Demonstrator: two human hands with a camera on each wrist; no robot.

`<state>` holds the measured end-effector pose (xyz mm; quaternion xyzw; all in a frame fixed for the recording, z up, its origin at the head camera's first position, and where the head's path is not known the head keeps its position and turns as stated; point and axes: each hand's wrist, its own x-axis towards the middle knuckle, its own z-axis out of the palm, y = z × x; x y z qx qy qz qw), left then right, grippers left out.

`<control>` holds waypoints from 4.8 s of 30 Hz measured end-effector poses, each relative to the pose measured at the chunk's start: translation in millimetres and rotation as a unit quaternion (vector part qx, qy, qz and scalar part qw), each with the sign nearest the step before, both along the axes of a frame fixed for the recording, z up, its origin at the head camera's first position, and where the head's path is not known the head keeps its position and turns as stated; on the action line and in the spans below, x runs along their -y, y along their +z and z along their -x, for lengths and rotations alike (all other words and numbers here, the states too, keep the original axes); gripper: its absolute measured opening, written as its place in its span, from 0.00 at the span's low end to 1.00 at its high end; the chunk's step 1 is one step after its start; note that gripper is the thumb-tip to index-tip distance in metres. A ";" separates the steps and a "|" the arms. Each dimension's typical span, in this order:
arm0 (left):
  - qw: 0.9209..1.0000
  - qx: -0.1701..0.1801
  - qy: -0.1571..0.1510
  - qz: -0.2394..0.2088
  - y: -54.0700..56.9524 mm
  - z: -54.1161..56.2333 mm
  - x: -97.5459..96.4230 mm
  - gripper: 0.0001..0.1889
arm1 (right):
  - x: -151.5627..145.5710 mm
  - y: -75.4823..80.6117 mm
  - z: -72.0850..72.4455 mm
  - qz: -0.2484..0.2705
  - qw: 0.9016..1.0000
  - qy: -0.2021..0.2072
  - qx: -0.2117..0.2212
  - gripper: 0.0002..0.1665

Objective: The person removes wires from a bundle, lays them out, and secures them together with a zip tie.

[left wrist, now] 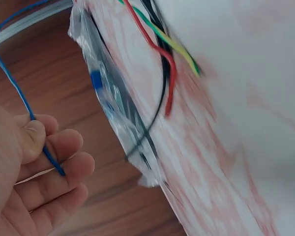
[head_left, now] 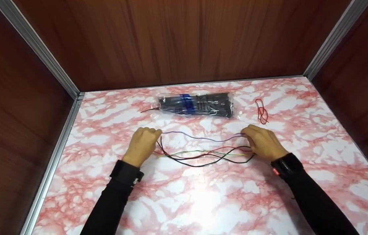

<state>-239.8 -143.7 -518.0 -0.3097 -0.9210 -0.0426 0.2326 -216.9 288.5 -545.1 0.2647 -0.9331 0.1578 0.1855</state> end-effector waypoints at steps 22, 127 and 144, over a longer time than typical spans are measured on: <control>0.999 -0.008 -0.001 0.037 -11.2 -16.4 24.8 0.11 | -40.5 16.1 -11.6 0.415 0.827 -0.072 0.372 0.10; 0.960 0.208 -0.142 -0.119 -9.7 -15.1 26.4 0.25 | -58.6 -27.9 -40.5 -0.118 0.974 0.090 -0.173 0.16; 0.976 0.188 -0.106 0.032 -7.3 -32.9 16.3 0.15 | -77.2 -22.3 -50.4 -0.094 0.992 0.059 -0.064 0.17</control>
